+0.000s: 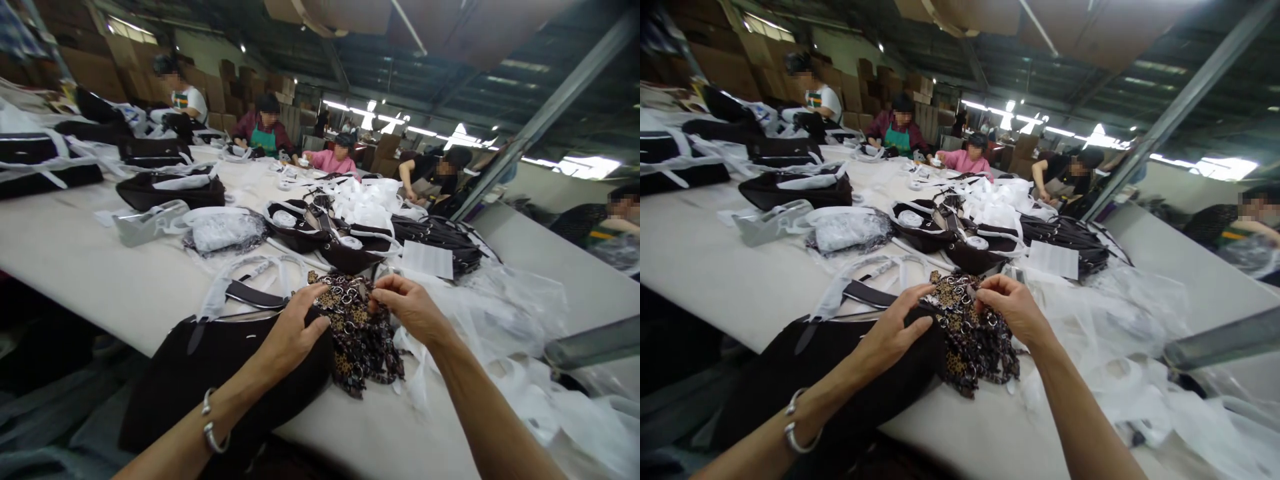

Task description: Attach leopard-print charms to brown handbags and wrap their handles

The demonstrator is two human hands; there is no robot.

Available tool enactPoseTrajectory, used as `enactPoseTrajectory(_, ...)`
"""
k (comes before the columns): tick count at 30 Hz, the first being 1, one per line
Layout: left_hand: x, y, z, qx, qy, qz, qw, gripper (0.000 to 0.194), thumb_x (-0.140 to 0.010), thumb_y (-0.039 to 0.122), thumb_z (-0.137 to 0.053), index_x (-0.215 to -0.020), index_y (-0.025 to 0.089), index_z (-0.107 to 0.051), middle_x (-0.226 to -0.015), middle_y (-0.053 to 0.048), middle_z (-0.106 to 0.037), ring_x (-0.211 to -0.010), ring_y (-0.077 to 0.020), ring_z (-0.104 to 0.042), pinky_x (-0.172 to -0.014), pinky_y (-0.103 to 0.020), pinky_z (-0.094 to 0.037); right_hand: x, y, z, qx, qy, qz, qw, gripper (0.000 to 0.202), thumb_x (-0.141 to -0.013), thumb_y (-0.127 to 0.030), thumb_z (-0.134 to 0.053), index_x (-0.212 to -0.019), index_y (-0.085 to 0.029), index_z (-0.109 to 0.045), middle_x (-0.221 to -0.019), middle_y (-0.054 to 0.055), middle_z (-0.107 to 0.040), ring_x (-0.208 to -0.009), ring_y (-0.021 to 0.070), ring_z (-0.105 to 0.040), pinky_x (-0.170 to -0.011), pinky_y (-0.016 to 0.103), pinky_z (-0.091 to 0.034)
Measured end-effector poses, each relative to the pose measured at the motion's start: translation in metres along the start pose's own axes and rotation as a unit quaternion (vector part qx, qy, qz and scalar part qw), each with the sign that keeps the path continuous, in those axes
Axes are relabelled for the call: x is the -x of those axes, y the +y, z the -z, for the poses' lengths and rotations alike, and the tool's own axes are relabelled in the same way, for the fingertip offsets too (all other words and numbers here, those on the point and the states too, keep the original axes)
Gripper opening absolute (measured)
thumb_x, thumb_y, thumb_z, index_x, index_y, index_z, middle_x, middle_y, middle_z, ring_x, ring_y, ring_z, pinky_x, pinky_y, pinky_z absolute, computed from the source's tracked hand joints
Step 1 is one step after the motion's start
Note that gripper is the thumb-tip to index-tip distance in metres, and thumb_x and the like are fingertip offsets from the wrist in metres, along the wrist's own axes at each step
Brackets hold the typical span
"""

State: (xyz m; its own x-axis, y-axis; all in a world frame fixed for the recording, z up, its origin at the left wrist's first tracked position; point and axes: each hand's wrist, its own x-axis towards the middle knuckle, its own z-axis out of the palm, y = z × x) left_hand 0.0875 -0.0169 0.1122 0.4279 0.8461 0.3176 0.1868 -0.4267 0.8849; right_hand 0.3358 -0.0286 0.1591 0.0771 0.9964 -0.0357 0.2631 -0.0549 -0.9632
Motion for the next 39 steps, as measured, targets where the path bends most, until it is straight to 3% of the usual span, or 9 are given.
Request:
enactPoseTrajectory(3,-0.005,0.006,-0.002,0.1,-0.031,0.005,0.995,0.051,-0.091,0.025,-0.055,-0.141,0.023,-0.044,-0.15,-0.007,-0.044,-0.138,-0.0226,-0.038,-0.117,-0.039,-0.027,0.016,-0.015,-0.013,-0.133,-0.056,-0.052,0.988,0.027,-0.073,-0.034,-0.078,-0.086,-0.019,-0.06,-0.067,-0.001,-0.067,-0.059,0.0141,-0.063,-0.06,0.028,-0.05)
enactPoseTrajectory(7,0.006,0.007,0.002,0.24,-0.102,0.066,0.963,0.035,-0.094,0.031,-0.054,-0.128,0.021,-0.057,-0.127,-0.007,-0.064,-0.118,-0.0217,-0.058,-0.104,-0.035,-0.041,0.03,-0.009,-0.036,-0.206,-0.079,-0.119,0.968,0.036,-0.072,-0.032,-0.08,-0.102,-0.02,-0.063,-0.074,-0.001,-0.066,-0.061,0.012,-0.063,-0.062,0.028,-0.055)
enactPoseTrajectory(10,0.021,0.002,0.005,0.264,-0.101,0.118,0.952,0.027,-0.093,0.032,-0.057,-0.115,0.018,-0.064,-0.107,-0.006,-0.07,-0.101,-0.0195,-0.063,-0.092,-0.032,-0.045,0.036,0.002,-0.053,-0.214,-0.101,-0.143,0.961,0.04,-0.076,-0.033,-0.078,-0.111,-0.021,-0.064,-0.075,-0.001,-0.066,-0.062,0.0114,-0.063,-0.06,0.027,-0.056)
enactPoseTrajectory(16,0.036,-0.005,0.007,0.402,-0.084,0.163,0.897,0.034,-0.087,0.034,-0.066,-0.116,0.015,-0.062,-0.101,-0.007,-0.071,-0.094,-0.0177,-0.064,-0.09,-0.031,-0.045,0.043,0.005,-0.081,-0.234,-0.133,-0.148,0.952,0.033,-0.078,-0.033,-0.076,-0.107,-0.02,-0.067,-0.08,0.001,-0.067,-0.063,0.0113,-0.062,-0.061,0.028,-0.057)
enactPoseTrajectory(20,0.037,-0.009,0.013,0.398,-0.05,0.18,0.898,0.03,-0.084,0.033,-0.07,-0.108,0.015,-0.067,-0.099,-0.006,-0.071,-0.091,-0.0166,-0.063,-0.089,-0.029,-0.045,0.043,0.005,-0.089,-0.246,-0.145,-0.136,0.949,0.03,-0.076,-0.033,-0.078,-0.1,-0.018,-0.068,-0.079,0.001,-0.066,-0.066,0.0112,-0.062,-0.064,0.027,-0.056)
enactPoseTrajectory(27,0.04,-0.014,0.025,0.26,-0.013,0.192,0.946,0.024,-0.081,0.036,-0.071,-0.093,0.015,-0.071,-0.089,-0.003,-0.07,-0.081,-0.0152,-0.06,-0.079,-0.026,-0.044,0.04,0.018,-0.09,-0.238,-0.154,-0.142,0.948,0.025,-0.078,-0.028,-0.074,-0.1,-0.019,-0.066,-0.083,0.001,-0.066,-0.07,0.0122,-0.063,-0.063,0.025,-0.053)
enactPoseTrajectory(33,0.042,-0.011,0.023,0.266,-0.009,0.229,0.936,0.025,-0.079,0.037,-0.071,-0.089,0.014,-0.07,-0.08,-0.002,-0.067,-0.072,-0.0132,-0.058,-0.07,-0.025,-0.043,0.041,0.023,-0.088,-0.201,-0.161,-0.118,0.959,0.029,-0.08,-0.026,-0.068,-0.109,-0.021,-0.067,-0.082,0.001,-0.065,-0.069,0.0118,-0.06,-0.056,0.022,-0.047)
enactPoseTrajectory(36,0.042,-0.009,0.022,0.279,-0.012,0.244,0.929,0.027,-0.077,0.039,-0.073,-0.085,0.013,-0.068,-0.075,-0.002,-0.066,-0.068,-0.0121,-0.056,-0.065,-0.023,-0.041,0.043,0.023,-0.086,-0.13,-0.145,-0.077,0.978,0.035,-0.079,-0.026,-0.069,-0.113,-0.024,-0.067,-0.094,0.002,-0.066,-0.075,0.0137,-0.062,-0.059,0.024,-0.048)
enactPoseTrajectory(39,0.041,-0.009,0.02,0.321,-0.032,0.268,0.908,0.029,-0.077,0.04,-0.073,-0.081,0.013,-0.066,-0.068,-0.001,-0.063,-0.061,-0.01,-0.055,-0.059,-0.021,-0.039,0.045,0.023,-0.086,-0.004,-0.107,0.044,0.993,0.038,-0.078,-0.024,-0.071,-0.116,-0.029,-0.068,-0.106,0.004,-0.067,-0.086,0.0173,-0.063,-0.073,0.03,-0.052)
